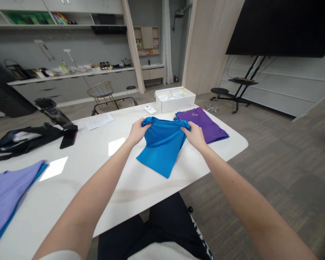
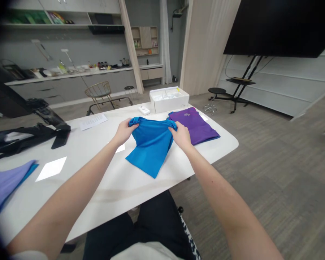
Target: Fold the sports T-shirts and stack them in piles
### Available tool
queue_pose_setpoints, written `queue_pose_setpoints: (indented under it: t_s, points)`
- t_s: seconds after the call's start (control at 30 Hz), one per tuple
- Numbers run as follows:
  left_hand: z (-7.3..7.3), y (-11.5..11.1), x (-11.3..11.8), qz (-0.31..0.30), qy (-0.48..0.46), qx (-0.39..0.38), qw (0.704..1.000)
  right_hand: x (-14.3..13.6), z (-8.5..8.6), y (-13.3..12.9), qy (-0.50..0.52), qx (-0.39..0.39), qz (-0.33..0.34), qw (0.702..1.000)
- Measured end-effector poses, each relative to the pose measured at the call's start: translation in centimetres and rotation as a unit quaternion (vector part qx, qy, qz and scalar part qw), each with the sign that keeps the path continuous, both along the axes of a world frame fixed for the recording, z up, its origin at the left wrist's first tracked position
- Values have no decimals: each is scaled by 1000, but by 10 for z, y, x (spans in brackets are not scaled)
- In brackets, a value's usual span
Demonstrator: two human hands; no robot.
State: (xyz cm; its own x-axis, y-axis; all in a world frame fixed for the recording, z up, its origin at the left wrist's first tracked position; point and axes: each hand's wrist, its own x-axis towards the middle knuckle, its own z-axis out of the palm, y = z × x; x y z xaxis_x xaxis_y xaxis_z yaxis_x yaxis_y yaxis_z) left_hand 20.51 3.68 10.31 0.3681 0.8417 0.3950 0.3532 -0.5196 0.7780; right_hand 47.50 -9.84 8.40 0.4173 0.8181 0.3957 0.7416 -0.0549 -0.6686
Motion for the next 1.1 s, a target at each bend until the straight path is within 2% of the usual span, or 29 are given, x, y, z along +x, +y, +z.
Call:
queue_pose_setpoints:
  t_s: [0.13, 0.4, 0.57, 0.67, 0.73, 0.8, 0.87, 0.97, 1.03, 1.1]
  points:
    - [21, -10, 55, -41, -14, 45, 998, 40, 25, -30, -4, 72, -17, 997]
    - [65, -36, 158, -143, -133, 83, 977, 114, 70, -76, -53, 201, -71, 976]
    - [83, -38, 207, -190, -229, 49, 953, 159, 106, -79, -99, 246, -101, 959]
    - [84, -29, 232, -196, -269, -6, 943, 183, 121, -64, -124, 262, -88, 953]
    - [74, -18, 247, -186, -276, -59, 941, 199, 119, -43, -129, 254, -82, 955]
    - [53, -4, 258, -161, -265, -125, 942, 214, 103, -16, -123, 225, -80, 963]
    - [21, 12, 266, -122, -235, -201, 943, 227, 74, 13, -111, 173, -79, 975]
    - [-35, 34, 270, -75, -162, -303, 936, 241, 19, 51, -84, 62, -76, 992]
    - [-65, 46, 270, -54, -118, -312, 941, 247, -9, 69, -65, 5, -78, 995]
    - [-82, 57, 273, -42, -98, -277, 955, 252, -24, 84, -59, -10, -81, 995]
